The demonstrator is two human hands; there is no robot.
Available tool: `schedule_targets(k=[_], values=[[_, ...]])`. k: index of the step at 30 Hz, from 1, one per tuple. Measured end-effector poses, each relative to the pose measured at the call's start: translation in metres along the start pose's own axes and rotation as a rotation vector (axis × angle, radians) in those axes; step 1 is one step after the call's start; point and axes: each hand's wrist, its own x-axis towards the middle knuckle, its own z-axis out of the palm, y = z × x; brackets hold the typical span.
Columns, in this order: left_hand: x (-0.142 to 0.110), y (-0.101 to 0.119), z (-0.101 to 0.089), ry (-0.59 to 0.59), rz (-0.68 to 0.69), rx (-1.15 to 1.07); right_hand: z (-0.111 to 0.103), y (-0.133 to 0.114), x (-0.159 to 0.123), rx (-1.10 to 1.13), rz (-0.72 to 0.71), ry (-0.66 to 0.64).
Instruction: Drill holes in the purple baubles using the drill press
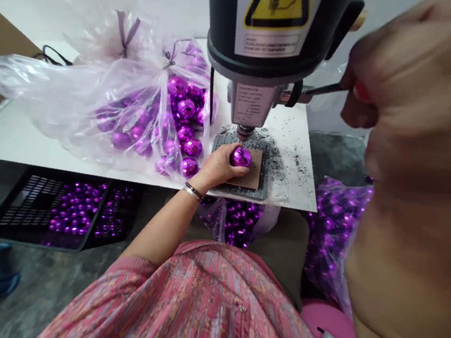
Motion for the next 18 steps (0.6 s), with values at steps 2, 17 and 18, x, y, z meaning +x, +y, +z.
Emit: schedule_targets(k=[2,17,18], values=[[0.0,0.0,0.0,-0.004,0.002,-0.004,0.004,0.001,-0.02,0.007,-0.054,-0.003],[-0.004,0.003,0.0,0.015,0.014,0.035,0.033,0.039,-0.055,0.088,-0.361,0.081],[-0.005,0.003,0.001,0.019,0.012,0.037,0.035,0.041,-0.056,0.084,-0.396,0.094]])
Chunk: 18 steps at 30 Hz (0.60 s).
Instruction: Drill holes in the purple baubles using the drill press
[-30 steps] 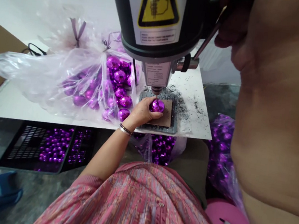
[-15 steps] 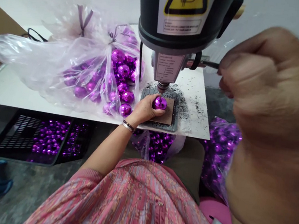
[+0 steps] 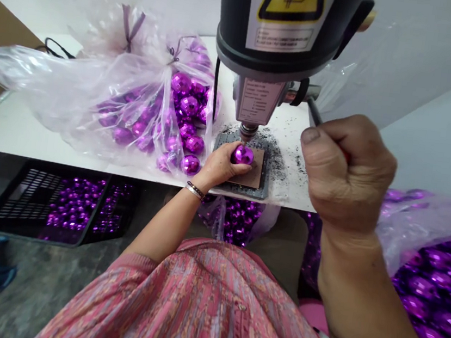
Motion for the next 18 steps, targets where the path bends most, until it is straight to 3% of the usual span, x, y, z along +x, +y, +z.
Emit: schedule_targets(k=[6,12,15,18], values=[[-0.001,0.001,0.002,0.01,-0.009,0.01,0.009,0.009,-0.008,-0.04,-0.183,0.091],[-0.002,0.002,0.003,0.024,-0.038,0.006,0.025,0.026,-0.021,-0.022,-0.27,0.192],[-0.002,0.001,0.004,0.02,-0.029,0.007,0.028,0.027,-0.022,0.016,-0.266,0.225],[-0.002,0.0,0.006,0.039,-0.053,-0.004,0.022,0.016,-0.001,0.056,-0.168,0.238]])
